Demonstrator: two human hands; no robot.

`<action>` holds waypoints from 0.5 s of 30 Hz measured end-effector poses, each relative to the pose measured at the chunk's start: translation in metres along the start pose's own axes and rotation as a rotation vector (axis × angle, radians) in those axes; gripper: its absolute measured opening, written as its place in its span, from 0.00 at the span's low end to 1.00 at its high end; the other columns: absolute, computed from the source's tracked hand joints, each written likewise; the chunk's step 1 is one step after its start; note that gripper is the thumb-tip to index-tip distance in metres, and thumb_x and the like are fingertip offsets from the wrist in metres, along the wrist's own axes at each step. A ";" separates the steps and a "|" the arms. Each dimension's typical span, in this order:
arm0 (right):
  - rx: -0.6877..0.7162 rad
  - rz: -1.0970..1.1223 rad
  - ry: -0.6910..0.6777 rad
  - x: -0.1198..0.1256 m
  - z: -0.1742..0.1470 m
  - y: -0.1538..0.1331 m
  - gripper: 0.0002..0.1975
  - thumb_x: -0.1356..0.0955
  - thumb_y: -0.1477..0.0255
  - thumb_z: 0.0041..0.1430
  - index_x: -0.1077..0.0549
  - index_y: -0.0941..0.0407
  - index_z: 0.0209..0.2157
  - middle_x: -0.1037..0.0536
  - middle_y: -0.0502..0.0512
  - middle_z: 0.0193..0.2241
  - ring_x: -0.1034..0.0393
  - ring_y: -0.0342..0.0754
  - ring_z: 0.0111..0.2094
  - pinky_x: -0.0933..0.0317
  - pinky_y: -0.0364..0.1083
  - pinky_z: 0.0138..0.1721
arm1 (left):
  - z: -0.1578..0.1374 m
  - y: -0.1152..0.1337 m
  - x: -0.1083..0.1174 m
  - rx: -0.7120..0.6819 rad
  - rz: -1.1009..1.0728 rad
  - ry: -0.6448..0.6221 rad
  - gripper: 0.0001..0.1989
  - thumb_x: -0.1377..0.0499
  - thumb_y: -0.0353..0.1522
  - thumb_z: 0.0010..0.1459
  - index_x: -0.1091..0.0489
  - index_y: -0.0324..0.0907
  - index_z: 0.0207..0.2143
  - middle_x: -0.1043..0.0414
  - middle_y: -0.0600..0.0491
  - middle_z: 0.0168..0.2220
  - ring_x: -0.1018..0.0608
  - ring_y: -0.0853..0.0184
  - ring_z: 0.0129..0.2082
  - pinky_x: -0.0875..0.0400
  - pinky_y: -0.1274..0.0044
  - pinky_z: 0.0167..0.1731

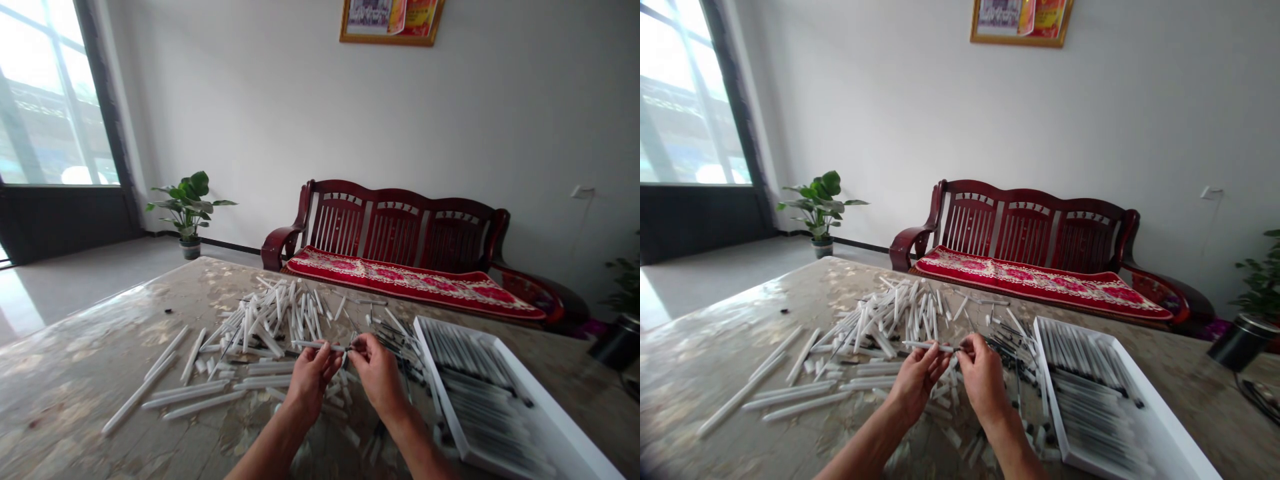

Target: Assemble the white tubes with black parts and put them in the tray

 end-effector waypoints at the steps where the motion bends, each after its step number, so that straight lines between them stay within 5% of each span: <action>1: 0.005 -0.008 0.004 0.000 -0.001 -0.001 0.04 0.34 0.69 0.55 0.29 0.53 0.33 0.20 0.54 0.29 0.23 0.51 0.32 0.32 0.45 0.34 | 0.000 0.000 0.000 -0.003 0.001 0.000 0.06 0.38 0.22 0.57 0.32 0.37 0.31 0.22 0.50 0.27 0.18 0.69 0.27 0.21 0.80 0.30; 15: 0.121 -0.157 -0.009 -0.002 -0.009 -0.008 0.11 0.36 0.76 0.55 0.28 0.52 0.40 0.19 0.54 0.34 0.23 0.49 0.37 0.33 0.45 0.39 | -0.001 0.001 0.001 -0.063 0.064 -0.049 0.10 0.32 0.25 0.51 0.31 0.38 0.32 0.20 0.49 0.29 0.18 0.67 0.27 0.21 0.78 0.30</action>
Point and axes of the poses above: each hand's wrist, its own z-axis towards the middle knuckle, its own x-axis out of the back of the hand, y = z × x, the point moved 8 cm from there along z, towards the middle knuckle
